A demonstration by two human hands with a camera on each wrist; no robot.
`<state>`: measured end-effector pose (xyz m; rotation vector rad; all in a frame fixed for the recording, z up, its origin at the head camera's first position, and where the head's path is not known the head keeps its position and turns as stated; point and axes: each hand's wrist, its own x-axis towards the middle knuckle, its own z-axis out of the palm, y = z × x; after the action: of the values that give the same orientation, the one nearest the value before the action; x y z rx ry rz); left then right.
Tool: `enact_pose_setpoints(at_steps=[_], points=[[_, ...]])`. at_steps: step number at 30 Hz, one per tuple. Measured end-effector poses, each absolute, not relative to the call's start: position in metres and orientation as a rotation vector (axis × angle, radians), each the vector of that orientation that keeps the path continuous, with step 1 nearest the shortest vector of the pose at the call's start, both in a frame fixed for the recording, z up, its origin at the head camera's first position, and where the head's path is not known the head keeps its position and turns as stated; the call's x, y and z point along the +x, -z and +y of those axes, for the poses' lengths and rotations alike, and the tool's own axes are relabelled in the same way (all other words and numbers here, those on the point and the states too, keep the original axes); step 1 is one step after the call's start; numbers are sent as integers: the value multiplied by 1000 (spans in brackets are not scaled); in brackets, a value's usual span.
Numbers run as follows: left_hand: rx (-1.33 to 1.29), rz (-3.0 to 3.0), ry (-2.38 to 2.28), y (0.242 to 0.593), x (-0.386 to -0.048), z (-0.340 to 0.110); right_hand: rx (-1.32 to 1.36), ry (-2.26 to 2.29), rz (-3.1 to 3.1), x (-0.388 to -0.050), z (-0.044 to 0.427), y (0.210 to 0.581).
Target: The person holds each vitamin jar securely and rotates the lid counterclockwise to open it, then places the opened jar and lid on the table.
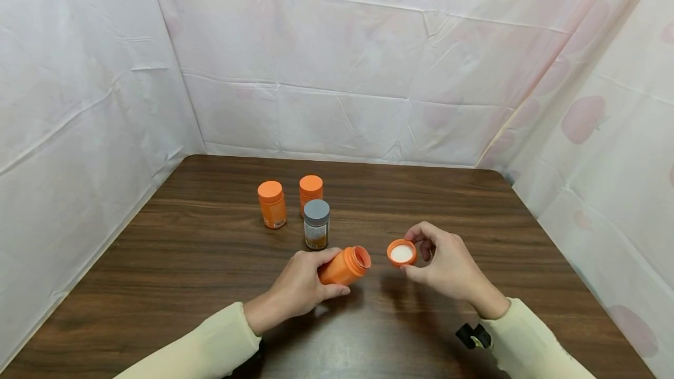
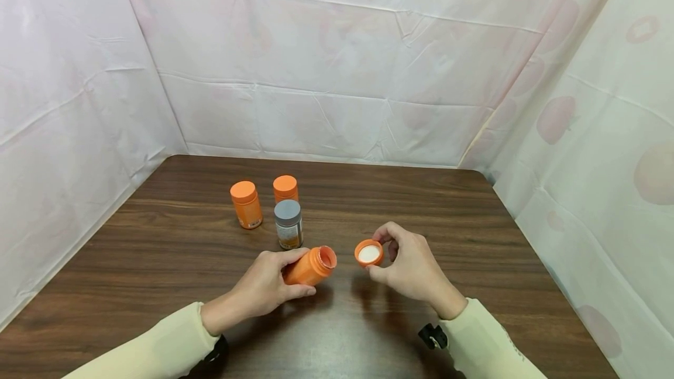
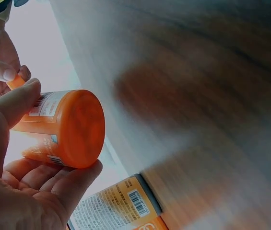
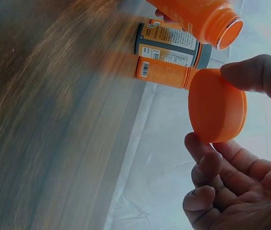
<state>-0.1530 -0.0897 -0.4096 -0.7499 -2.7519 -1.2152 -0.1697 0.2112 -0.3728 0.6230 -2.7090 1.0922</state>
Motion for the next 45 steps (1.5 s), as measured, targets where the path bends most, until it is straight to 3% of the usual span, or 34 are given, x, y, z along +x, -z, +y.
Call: enact_pose_setpoints(at_steps=[45], points=[[-585, -2616, 1248, 406, -148, -110, 364, -903, -2798, -201, 245, 383]])
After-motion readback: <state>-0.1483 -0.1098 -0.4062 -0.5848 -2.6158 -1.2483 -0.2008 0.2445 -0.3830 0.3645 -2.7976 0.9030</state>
